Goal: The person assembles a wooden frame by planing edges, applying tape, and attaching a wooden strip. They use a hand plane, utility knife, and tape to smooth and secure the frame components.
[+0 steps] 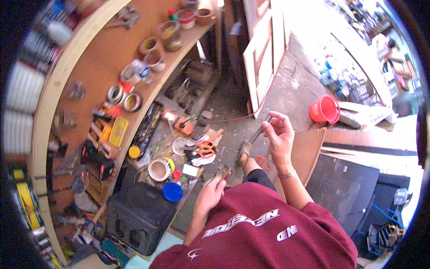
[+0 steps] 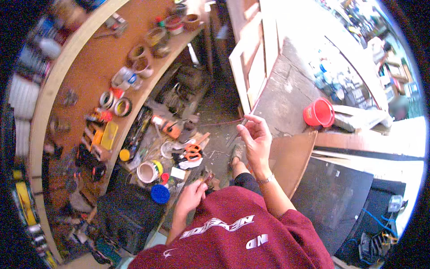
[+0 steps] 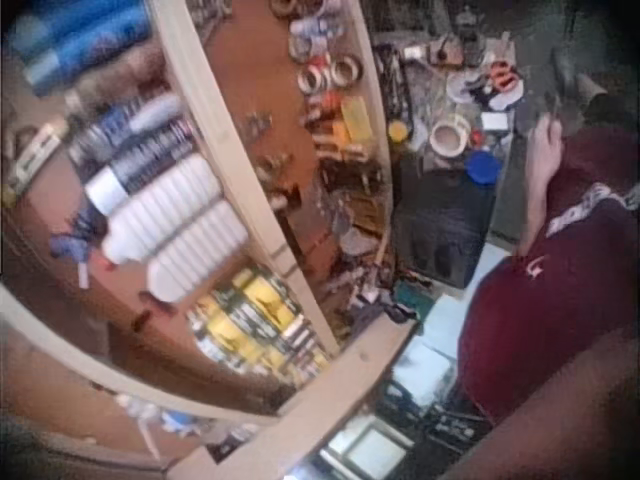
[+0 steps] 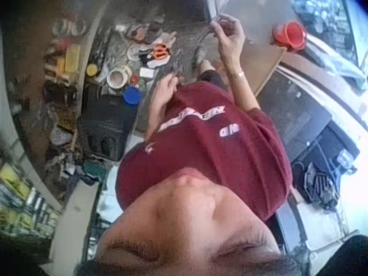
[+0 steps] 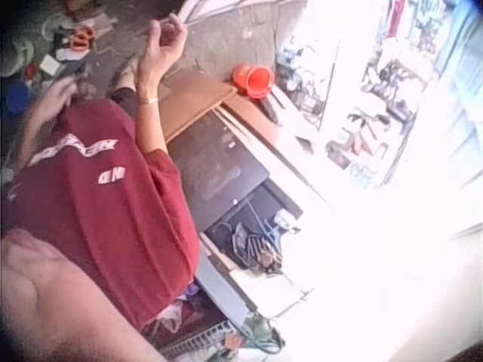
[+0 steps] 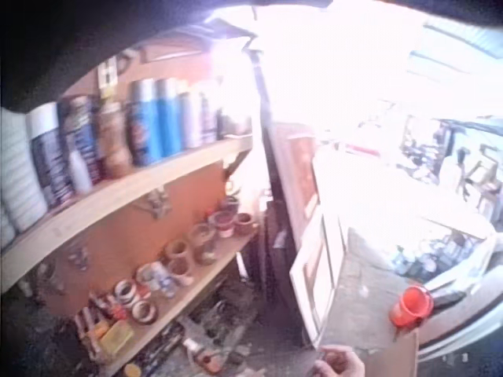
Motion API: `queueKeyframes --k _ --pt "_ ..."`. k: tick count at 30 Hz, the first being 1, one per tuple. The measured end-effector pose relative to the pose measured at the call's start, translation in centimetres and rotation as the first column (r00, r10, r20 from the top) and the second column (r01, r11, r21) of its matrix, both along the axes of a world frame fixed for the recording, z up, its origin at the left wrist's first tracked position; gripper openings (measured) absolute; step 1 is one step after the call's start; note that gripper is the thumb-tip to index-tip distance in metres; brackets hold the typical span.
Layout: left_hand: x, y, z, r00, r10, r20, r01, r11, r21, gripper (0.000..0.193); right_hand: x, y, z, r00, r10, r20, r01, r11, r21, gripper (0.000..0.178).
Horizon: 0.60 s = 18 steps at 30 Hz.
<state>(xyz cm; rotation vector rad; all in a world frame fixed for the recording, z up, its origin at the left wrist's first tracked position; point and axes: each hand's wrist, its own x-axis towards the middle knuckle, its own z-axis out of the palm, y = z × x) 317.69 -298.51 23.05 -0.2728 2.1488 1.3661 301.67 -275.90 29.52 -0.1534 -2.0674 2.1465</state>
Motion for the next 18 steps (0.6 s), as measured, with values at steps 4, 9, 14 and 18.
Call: queueKeyframes --k 4,9,14,18 --pt "-10.5 6.2 2.5 0.991 -0.058 0.117 -0.003 0.887 0.462 0.027 -2.1 6.0 2.5 0.984 -0.168 -0.056 0.164 0.984 -0.074 0.034" --pt "-22.3 17.0 5.5 0.959 -0.284 0.023 0.186 0.684 0.705 0.030 -7.5 14.9 3.5 0.962 -0.215 -0.170 0.225 0.974 0.042 0.036" --pt "-31.9 28.2 6.7 0.902 -0.431 -0.003 0.248 0.513 0.822 0.046 -16.0 25.8 4.2 0.935 -0.261 -0.241 0.315 0.923 0.222 0.035" --pt "-37.9 35.7 7.3 0.847 -0.531 -0.011 0.244 0.371 0.896 0.071 -21.2 33.1 5.4 0.906 -0.308 -0.290 0.387 0.881 0.273 0.032"
